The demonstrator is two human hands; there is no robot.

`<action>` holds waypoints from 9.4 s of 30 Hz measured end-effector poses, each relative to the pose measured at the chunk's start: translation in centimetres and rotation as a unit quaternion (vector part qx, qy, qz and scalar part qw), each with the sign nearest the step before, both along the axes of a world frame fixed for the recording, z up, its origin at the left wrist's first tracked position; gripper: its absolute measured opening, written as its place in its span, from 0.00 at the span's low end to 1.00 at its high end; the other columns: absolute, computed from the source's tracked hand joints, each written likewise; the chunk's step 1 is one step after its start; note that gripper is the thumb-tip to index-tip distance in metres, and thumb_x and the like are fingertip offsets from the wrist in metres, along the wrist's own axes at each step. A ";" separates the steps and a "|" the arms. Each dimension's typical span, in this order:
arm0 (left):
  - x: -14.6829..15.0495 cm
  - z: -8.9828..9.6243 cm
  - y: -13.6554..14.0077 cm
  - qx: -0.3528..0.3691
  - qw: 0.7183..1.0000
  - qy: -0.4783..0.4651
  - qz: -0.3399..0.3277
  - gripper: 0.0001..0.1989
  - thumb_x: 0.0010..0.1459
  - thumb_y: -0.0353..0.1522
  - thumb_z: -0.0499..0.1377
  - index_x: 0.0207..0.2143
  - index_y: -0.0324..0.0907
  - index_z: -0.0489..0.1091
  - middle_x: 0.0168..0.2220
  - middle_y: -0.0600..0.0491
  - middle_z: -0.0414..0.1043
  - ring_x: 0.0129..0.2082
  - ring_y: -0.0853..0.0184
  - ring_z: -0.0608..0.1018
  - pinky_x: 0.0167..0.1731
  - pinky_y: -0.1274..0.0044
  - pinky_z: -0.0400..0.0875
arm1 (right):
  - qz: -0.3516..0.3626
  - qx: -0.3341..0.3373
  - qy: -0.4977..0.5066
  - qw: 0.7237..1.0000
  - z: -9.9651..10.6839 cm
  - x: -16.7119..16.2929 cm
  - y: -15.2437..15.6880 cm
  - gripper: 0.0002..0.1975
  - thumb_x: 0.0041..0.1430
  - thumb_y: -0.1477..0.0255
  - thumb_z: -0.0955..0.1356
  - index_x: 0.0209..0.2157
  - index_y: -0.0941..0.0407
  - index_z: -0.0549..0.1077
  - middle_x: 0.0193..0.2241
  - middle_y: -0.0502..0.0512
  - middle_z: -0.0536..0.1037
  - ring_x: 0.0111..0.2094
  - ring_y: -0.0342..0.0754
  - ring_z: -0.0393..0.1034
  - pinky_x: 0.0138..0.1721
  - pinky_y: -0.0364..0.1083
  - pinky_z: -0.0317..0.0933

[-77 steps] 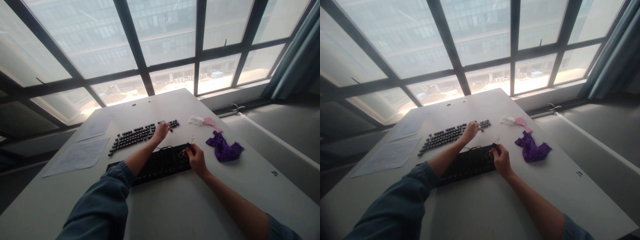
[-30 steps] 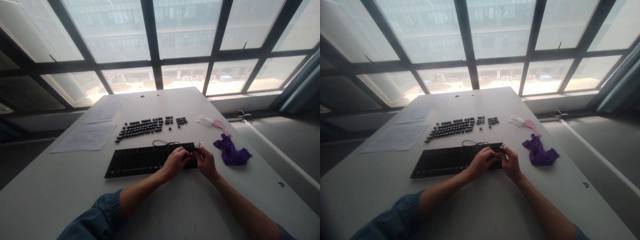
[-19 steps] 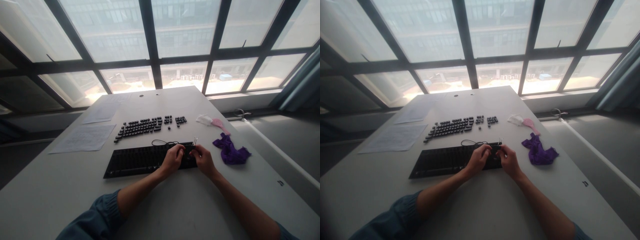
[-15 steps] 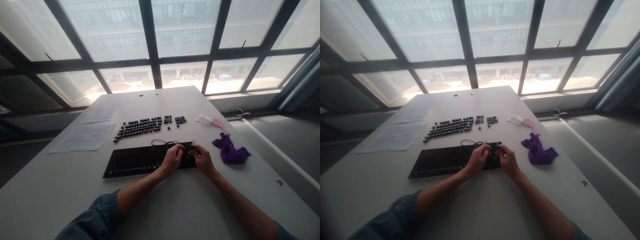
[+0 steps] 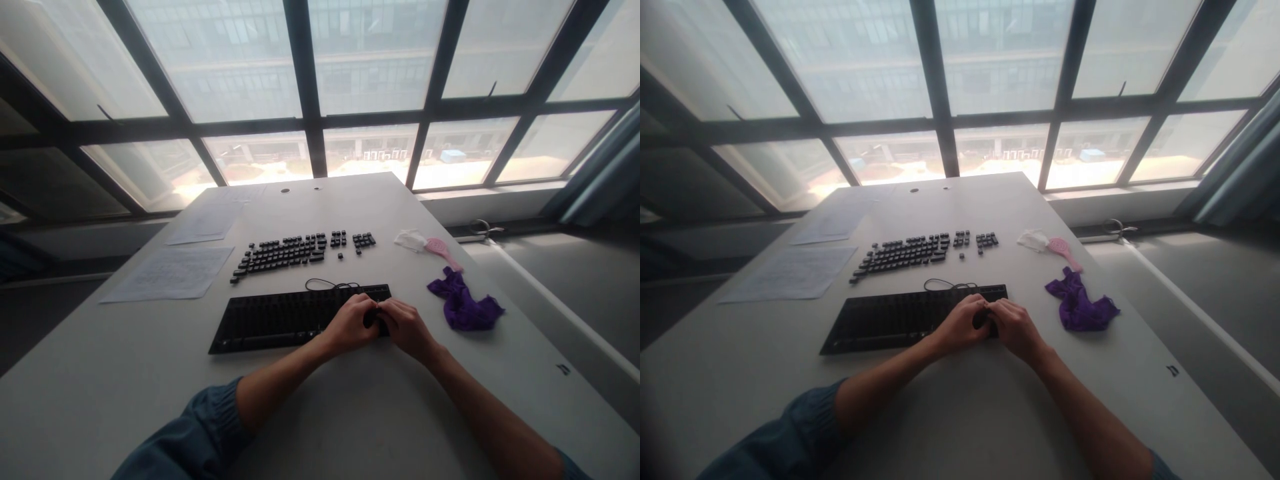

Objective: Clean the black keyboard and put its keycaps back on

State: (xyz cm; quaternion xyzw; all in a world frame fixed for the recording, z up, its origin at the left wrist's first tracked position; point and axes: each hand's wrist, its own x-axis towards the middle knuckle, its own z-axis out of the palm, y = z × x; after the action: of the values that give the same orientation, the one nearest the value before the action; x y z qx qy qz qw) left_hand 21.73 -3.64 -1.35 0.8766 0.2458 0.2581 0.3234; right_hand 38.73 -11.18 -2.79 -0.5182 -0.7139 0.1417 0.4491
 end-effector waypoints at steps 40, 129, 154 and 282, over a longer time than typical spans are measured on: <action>0.2 -0.9 -0.2 -0.041 0.996 -0.072 0.044 0.09 0.58 0.30 0.66 0.42 0.42 0.73 0.40 0.51 0.76 0.40 0.64 0.77 0.44 0.73 0.71 | -0.100 0.090 0.062 0.989 0.0 -0.8 0.1 0.06 0.66 0.73 0.65 0.33 0.54 0.72 0.31 0.54 0.77 0.33 0.49 0.73 0.36 0.46 0.66; 2.0 -0.6 -0.4 0.145 0.985 0.096 -0.023 0.04 0.62 0.32 0.62 0.39 0.40 0.72 0.44 0.48 0.70 0.44 0.60 0.71 0.47 0.69 0.69 | -0.095 0.044 0.044 0.994 -0.8 1.4 -0.2 0.05 0.65 0.74 0.65 0.35 0.54 0.72 0.29 0.52 0.77 0.31 0.48 0.71 0.35 0.46 0.65; 1.9 -0.4 -0.2 0.099 0.990 0.095 -0.038 0.09 0.67 0.36 0.56 0.42 0.39 0.71 0.47 0.47 0.70 0.45 0.61 0.72 0.48 0.70 0.69 | -0.009 0.109 -0.036 0.993 -0.8 1.2 -0.7 0.09 0.66 0.79 0.62 0.38 0.53 0.72 0.30 0.54 0.75 0.32 0.48 0.70 0.35 0.47 0.65; -1.7 -1.9 -3.7 0.260 0.958 0.124 -0.016 0.16 0.64 0.34 0.56 0.54 0.45 0.66 0.49 0.48 0.66 0.47 0.58 0.66 0.42 0.67 0.64 | -0.224 -0.328 -0.340 0.852 2.0 0.7 -0.1 0.18 0.66 0.62 0.63 0.32 0.56 0.80 0.31 0.62 0.82 0.36 0.51 0.77 0.31 0.44 0.55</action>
State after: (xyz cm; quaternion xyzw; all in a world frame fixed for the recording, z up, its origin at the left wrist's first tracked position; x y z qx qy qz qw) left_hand 20.08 -7.30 -3.25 0.9592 0.1947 0.1973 0.0555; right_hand 39.40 -11.28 -0.75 -0.7970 -0.5989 0.0781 0.0016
